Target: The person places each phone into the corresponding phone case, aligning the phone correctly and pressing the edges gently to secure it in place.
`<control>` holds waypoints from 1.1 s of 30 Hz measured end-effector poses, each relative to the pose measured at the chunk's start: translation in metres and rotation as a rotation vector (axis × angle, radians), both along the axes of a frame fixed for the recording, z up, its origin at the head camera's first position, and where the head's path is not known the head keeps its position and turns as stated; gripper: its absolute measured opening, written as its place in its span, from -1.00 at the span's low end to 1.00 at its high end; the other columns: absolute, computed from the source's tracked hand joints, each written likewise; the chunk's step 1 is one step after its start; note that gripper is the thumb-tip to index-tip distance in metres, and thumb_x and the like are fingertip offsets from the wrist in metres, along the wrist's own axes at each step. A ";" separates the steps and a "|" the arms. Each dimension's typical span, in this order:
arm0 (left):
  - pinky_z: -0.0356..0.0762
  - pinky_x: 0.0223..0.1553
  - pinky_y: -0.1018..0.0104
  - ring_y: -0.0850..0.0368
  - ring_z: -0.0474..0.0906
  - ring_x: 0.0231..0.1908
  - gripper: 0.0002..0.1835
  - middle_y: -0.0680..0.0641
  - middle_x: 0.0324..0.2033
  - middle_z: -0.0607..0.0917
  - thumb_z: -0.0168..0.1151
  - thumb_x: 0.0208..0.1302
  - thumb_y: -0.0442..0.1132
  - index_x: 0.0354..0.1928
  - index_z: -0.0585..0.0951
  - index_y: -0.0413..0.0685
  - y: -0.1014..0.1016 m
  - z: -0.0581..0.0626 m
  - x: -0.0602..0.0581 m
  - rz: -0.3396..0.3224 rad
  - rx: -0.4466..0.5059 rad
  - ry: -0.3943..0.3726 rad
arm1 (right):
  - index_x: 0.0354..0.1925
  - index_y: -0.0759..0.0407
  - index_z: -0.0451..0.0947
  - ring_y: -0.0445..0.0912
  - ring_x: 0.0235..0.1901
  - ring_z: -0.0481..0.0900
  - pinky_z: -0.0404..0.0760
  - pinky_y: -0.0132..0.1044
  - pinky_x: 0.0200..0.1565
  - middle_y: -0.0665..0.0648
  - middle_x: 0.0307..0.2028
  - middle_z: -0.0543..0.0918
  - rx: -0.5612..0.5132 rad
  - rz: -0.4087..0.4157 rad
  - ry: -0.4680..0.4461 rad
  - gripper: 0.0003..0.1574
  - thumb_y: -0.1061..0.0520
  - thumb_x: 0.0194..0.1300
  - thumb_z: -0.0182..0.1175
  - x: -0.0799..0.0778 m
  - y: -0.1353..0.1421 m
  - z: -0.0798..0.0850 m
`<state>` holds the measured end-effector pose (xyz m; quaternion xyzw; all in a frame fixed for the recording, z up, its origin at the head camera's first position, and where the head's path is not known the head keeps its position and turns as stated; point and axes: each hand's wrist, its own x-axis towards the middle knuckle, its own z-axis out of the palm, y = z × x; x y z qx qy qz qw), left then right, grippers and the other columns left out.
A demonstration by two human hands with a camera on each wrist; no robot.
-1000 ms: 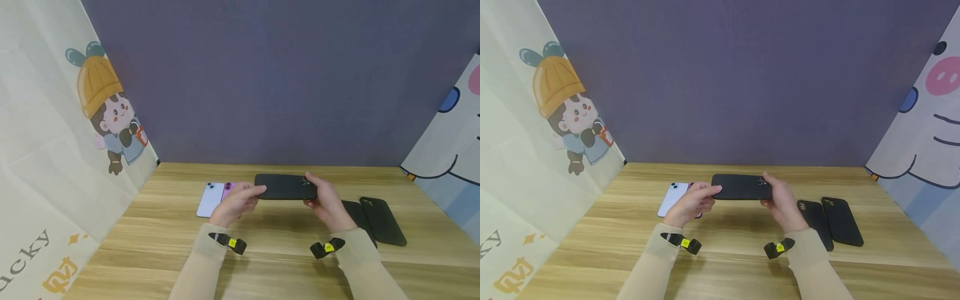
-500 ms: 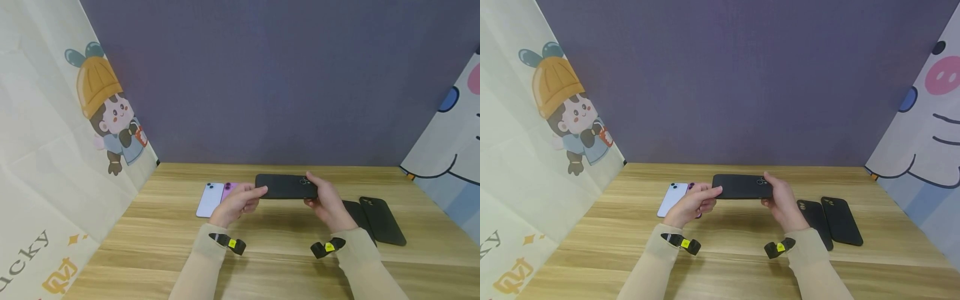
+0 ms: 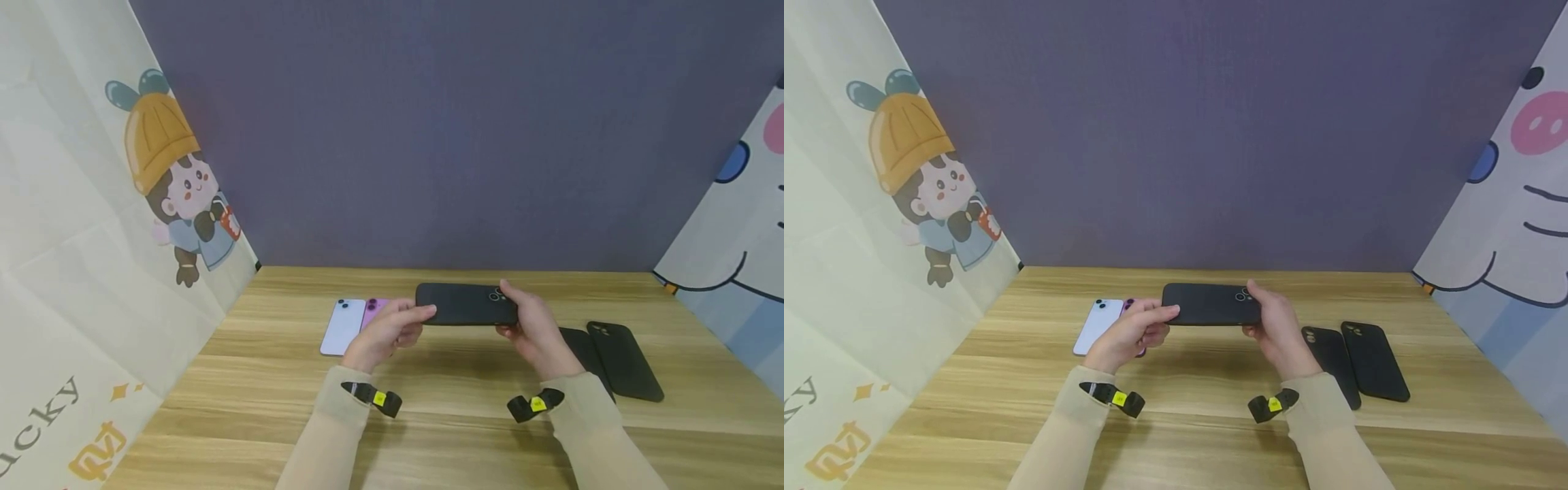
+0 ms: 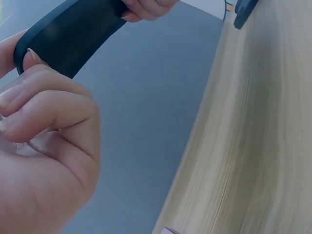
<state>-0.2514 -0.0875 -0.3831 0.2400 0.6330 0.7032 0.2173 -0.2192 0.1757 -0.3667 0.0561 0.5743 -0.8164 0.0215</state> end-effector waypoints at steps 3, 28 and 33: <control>0.04 -0.59 0.41 0.25 0.08 -0.70 -0.46 0.12 -0.76 0.20 0.25 0.41 -0.05 -0.64 0.18 0.06 0.000 0.000 -0.001 -0.001 -0.004 -0.005 | -0.16 0.15 0.56 -0.20 -0.72 0.41 0.35 -0.42 -0.66 0.02 -0.51 0.67 -0.003 0.010 0.019 -0.61 -0.15 0.54 0.09 0.000 0.001 0.000; 0.08 -0.66 0.50 0.31 0.21 -0.69 -0.58 0.09 -0.64 0.53 0.24 0.41 0.15 -0.39 0.64 -0.05 0.007 -0.002 -0.006 0.273 0.035 -0.091 | -0.33 0.06 0.67 -0.23 -0.72 0.45 0.34 -0.43 -0.64 -0.01 -0.56 0.67 0.055 0.117 0.083 -0.57 -0.10 0.58 0.04 0.000 -0.002 -0.002; 0.07 -0.63 0.48 0.32 0.28 -0.68 -0.57 0.07 -0.57 0.66 0.25 0.39 0.16 -0.34 0.69 -0.08 0.008 0.000 -0.006 0.307 0.019 -0.071 | -0.33 0.04 0.69 -0.23 -0.73 0.46 0.36 -0.42 -0.63 -0.02 -0.56 0.68 0.064 0.133 0.067 -0.56 -0.12 0.58 0.04 0.000 -0.002 -0.001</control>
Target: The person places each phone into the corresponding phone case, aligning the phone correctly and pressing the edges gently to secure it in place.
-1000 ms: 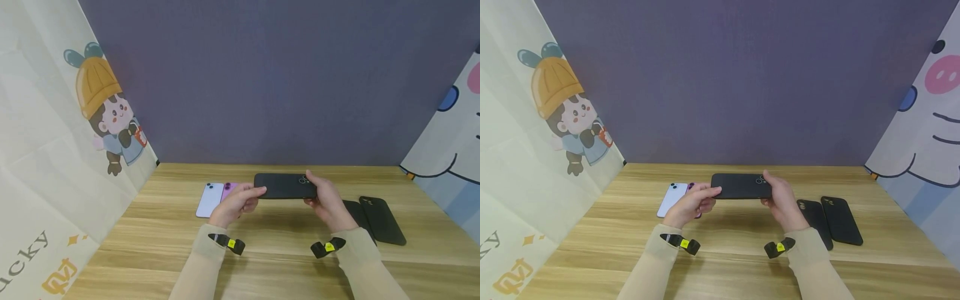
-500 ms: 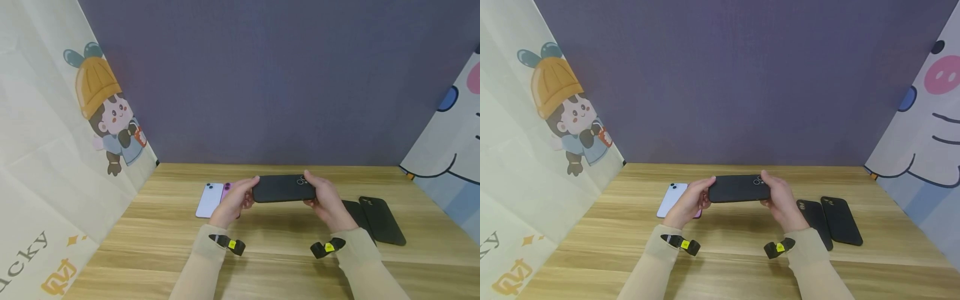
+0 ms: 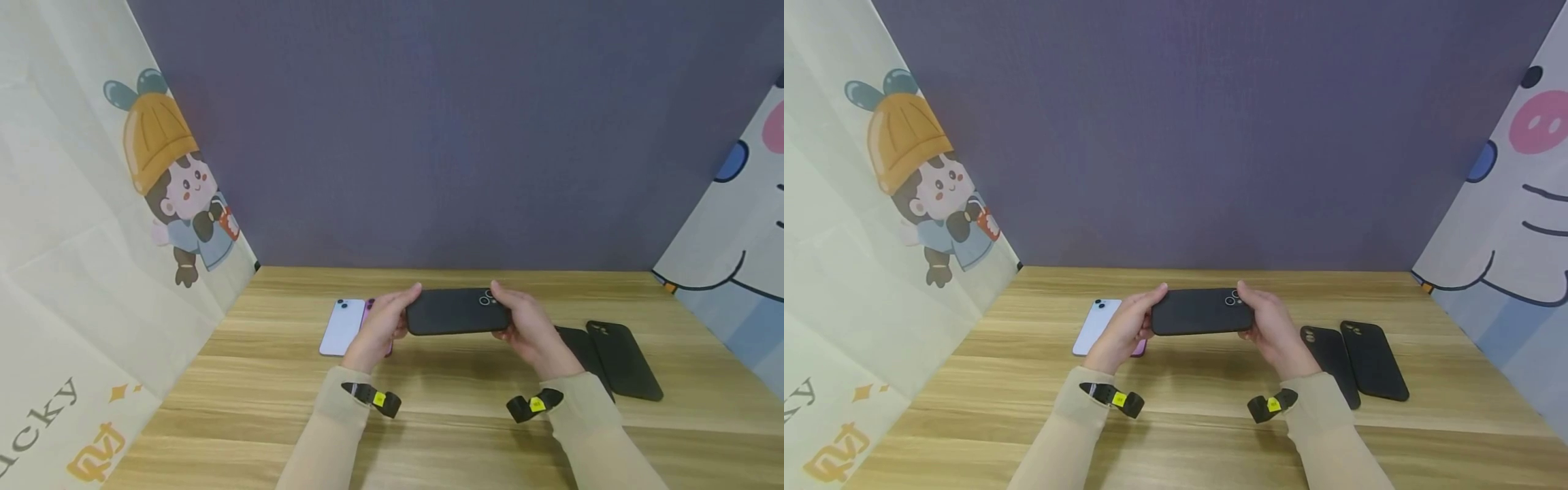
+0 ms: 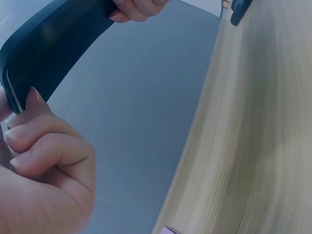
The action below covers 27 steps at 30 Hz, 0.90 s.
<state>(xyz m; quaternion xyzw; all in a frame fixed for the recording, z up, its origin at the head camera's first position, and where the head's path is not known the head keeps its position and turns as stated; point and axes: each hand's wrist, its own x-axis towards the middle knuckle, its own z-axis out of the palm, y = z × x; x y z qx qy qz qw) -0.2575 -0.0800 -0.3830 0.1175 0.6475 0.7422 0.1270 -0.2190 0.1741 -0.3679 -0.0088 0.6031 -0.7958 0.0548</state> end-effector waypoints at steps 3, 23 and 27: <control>0.07 -0.61 0.47 0.32 0.33 -0.65 -0.58 0.06 -0.53 0.70 0.25 0.40 0.14 -0.31 0.70 -0.10 0.001 0.001 0.000 0.023 -0.002 -0.008 | -0.32 0.03 0.70 -0.23 -0.73 0.45 0.36 -0.41 -0.62 -0.02 -0.57 0.68 0.010 0.005 -0.001 -0.54 -0.14 0.58 0.03 0.000 0.000 0.000; 0.30 -0.60 0.55 0.30 0.50 -0.59 -0.66 0.04 -0.50 0.66 0.28 0.37 0.07 -0.31 0.66 -0.09 0.002 0.002 0.003 0.031 0.050 -0.091 | -0.33 0.03 0.68 -0.21 -0.73 0.42 0.37 -0.40 -0.61 -0.02 -0.58 0.66 0.045 0.010 -0.005 -0.53 -0.17 0.56 0.04 0.001 0.000 -0.001; 0.40 -0.54 0.52 0.28 0.56 -0.55 -0.62 0.03 -0.47 0.70 0.27 0.39 0.06 -0.23 0.68 -0.16 0.002 0.003 0.005 0.008 0.059 -0.070 | -0.32 0.04 0.69 -0.21 -0.74 0.44 0.38 -0.41 -0.62 -0.02 -0.58 0.67 0.033 0.004 -0.015 -0.54 -0.19 0.54 0.08 0.001 -0.001 0.001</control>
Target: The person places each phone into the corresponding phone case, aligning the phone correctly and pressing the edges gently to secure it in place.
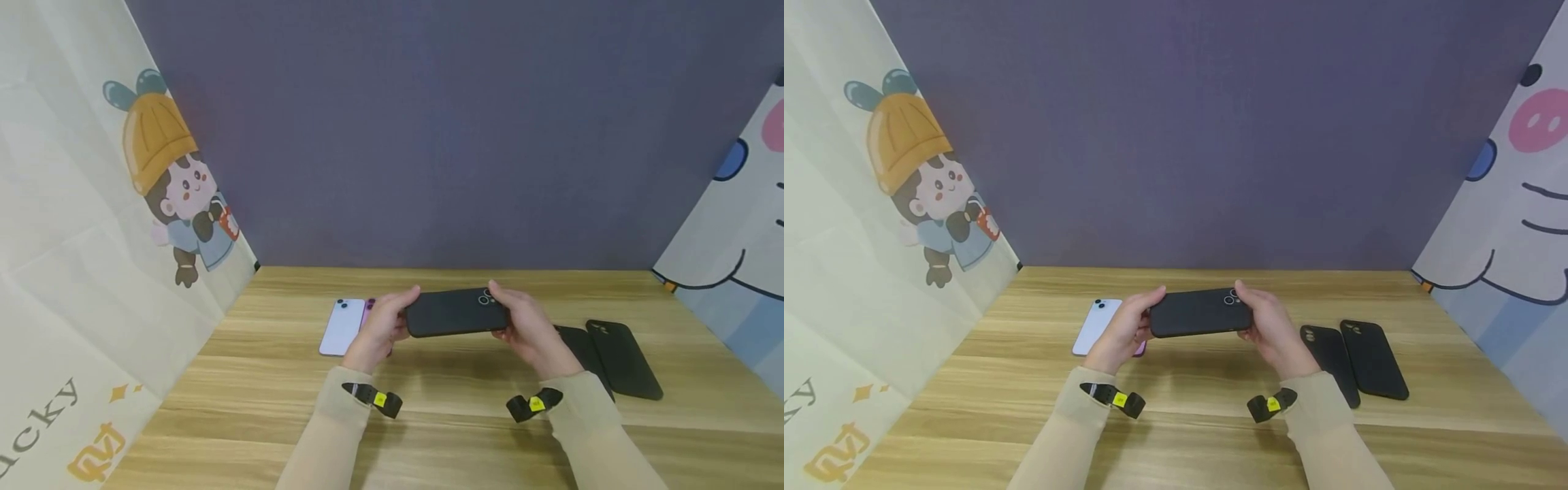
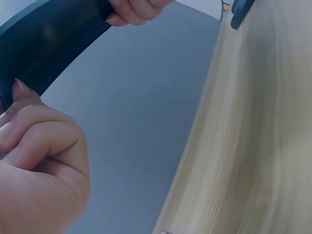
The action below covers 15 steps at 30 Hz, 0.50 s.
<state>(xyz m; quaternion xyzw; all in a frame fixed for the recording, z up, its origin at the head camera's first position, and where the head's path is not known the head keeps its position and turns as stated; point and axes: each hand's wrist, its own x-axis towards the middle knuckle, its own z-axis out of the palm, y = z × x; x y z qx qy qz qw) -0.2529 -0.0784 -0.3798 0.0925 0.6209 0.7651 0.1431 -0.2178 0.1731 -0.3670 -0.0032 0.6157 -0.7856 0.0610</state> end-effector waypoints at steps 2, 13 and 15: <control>0.48 -0.47 0.49 0.26 0.62 -0.51 -0.58 0.02 -0.44 0.72 0.25 0.41 0.07 -0.16 0.68 -0.22 0.000 0.001 0.001 -0.004 -0.002 0.010 | -0.33 0.03 0.70 -0.22 -0.75 0.44 0.38 -0.42 -0.63 -0.01 -0.58 0.68 -0.015 -0.003 -0.007 -0.55 -0.19 0.54 0.09 0.000 0.000 0.001; 0.02 -0.70 0.55 0.39 0.12 -0.79 -0.67 0.13 -0.73 0.52 0.18 0.48 -0.08 -0.47 0.64 -0.04 -0.003 0.004 -0.002 0.054 0.143 0.007 | -0.32 0.08 0.72 -0.24 -0.75 0.42 0.43 -0.43 -0.64 0.01 -0.65 0.63 -0.084 0.112 0.023 -0.53 -0.11 0.59 0.04 0.000 0.001 0.001; -0.03 -0.72 0.56 0.41 0.07 -0.82 -0.66 0.14 -0.77 0.48 0.16 0.49 -0.12 -0.50 0.63 -0.03 -0.003 0.003 -0.003 0.051 0.176 0.003 | -0.34 0.10 0.71 -0.25 -0.74 0.44 0.45 -0.43 -0.63 0.00 -0.63 0.65 -0.097 0.131 0.028 -0.53 -0.09 0.60 0.04 0.000 0.001 0.000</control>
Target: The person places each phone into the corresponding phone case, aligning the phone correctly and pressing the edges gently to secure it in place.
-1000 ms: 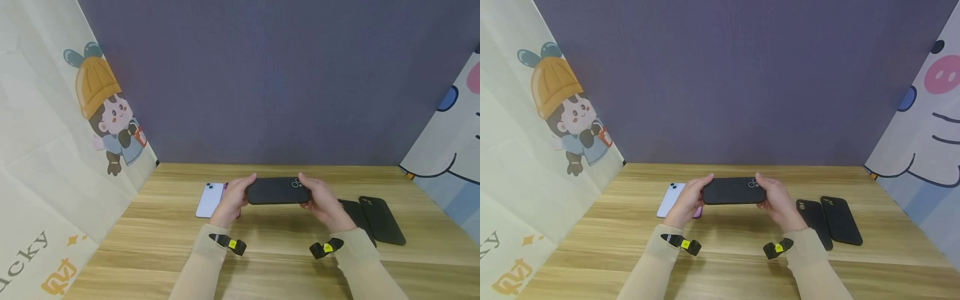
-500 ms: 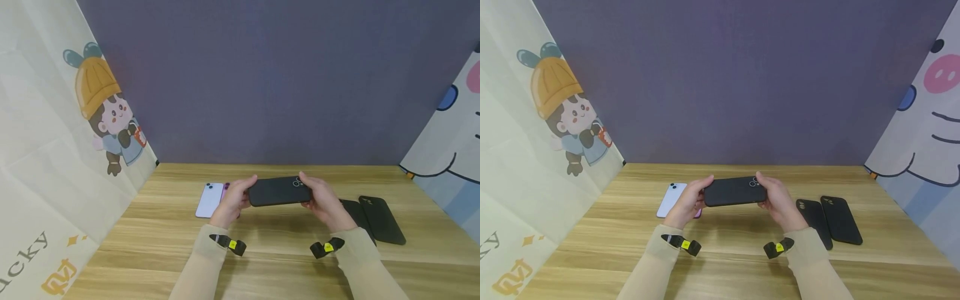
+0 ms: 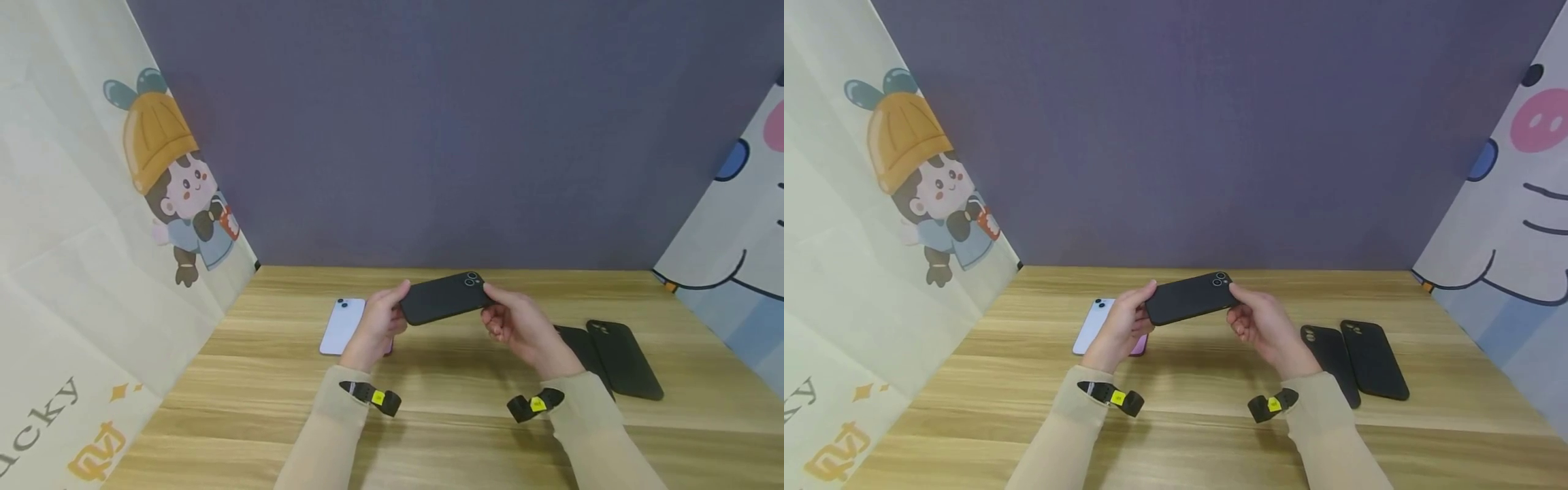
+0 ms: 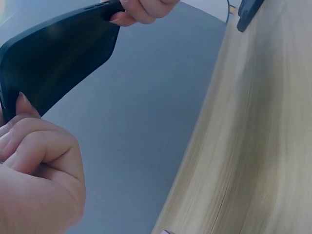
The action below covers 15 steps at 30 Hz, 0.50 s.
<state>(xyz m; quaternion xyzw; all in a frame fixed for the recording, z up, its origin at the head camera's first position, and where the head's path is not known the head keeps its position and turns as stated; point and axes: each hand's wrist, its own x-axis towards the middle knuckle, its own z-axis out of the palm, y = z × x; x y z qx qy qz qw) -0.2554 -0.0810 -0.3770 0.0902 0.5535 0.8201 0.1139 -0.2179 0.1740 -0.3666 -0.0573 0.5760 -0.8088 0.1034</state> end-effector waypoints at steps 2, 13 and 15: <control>-0.04 -0.73 0.56 0.42 0.05 -0.82 -0.65 0.15 -0.77 0.46 0.15 0.50 -0.12 -0.51 0.62 -0.02 0.001 0.000 0.000 -0.001 0.008 0.006 | -0.34 0.10 0.70 -0.25 -0.73 0.45 0.46 -0.43 -0.62 0.00 -0.61 0.65 -0.014 0.013 0.004 -0.52 -0.09 0.60 0.02 0.000 0.000 0.000; 0.03 -0.70 0.55 0.37 0.10 -0.78 -0.62 0.18 -0.76 0.22 0.11 0.53 -0.12 -0.53 0.57 0.01 0.002 -0.003 0.002 -0.117 0.059 0.015 | -0.42 0.12 0.64 -0.24 -0.71 0.32 0.29 -0.44 -0.61 -0.02 -0.64 0.59 -0.140 0.013 0.038 -0.43 -0.09 0.64 -0.09 -0.002 0.002 -0.004; 0.04 -0.70 0.56 0.38 0.12 -0.79 -0.62 0.18 -0.76 0.23 0.10 0.53 -0.14 -0.54 0.58 0.02 0.003 -0.002 0.002 -0.137 0.081 0.014 | -0.44 0.12 0.63 -0.23 -0.71 0.26 0.22 -0.43 -0.60 -0.02 -0.65 0.58 -0.165 0.011 0.040 -0.42 -0.08 0.64 -0.09 -0.002 0.002 -0.005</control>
